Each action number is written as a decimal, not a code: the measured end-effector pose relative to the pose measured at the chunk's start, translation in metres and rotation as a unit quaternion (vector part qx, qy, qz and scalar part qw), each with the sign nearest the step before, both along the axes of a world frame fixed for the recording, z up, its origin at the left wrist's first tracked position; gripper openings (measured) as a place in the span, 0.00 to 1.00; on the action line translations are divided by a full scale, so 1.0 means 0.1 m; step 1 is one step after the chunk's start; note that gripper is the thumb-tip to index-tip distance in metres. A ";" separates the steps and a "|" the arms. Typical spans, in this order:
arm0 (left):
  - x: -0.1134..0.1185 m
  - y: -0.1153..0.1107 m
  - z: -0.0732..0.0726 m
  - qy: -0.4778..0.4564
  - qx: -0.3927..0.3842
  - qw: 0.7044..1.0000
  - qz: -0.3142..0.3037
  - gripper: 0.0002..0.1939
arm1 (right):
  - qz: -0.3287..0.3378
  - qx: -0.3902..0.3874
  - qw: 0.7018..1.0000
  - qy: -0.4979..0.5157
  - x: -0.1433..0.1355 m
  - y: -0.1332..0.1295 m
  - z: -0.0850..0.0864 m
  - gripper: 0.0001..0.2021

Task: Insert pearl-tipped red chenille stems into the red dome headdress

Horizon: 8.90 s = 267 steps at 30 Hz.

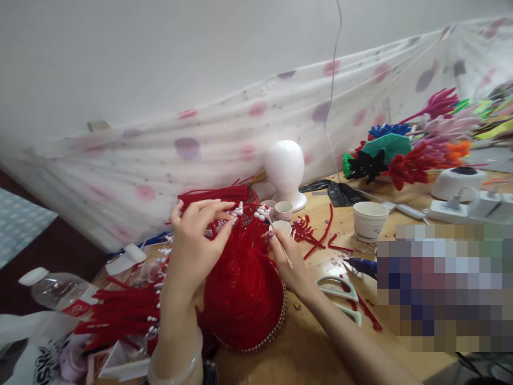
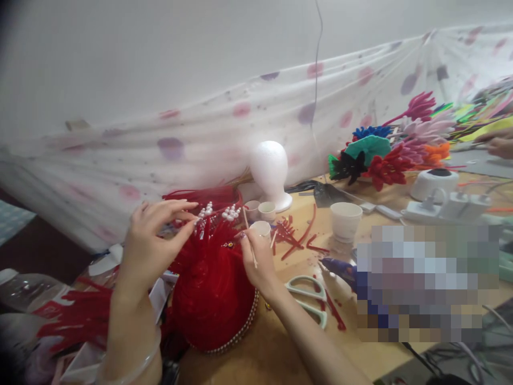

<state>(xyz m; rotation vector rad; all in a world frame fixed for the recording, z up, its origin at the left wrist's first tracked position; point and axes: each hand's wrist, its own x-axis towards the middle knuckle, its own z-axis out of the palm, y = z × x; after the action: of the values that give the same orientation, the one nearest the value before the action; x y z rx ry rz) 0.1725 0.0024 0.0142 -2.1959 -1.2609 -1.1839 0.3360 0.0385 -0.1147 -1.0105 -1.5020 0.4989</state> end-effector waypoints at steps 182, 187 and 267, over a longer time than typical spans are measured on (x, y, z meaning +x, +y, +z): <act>-0.43 -0.56 -1.06 0.168 -0.103 0.978 0.061 0.28 | 0.049 0.031 0.967 -0.249 -0.27 -0.81 -0.01 0.24; -0.43 -0.56 -1.08 0.173 -0.085 0.979 0.065 0.28 | 0.050 0.029 0.971 -0.234 -0.25 -0.81 -0.02 0.22; -0.82 -1.51 -1.02 -0.623 -0.243 0.729 -0.147 0.28 | 0.194 -0.208 0.866 0.411 -0.74 -1.50 -0.34 0.19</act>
<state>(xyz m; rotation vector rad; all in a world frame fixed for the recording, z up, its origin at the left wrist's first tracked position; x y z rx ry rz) 0.0905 -0.1486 -0.0876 -1.7806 -1.8122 -3.0450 0.2620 -0.1119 -0.1491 -0.6504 -0.8114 1.3951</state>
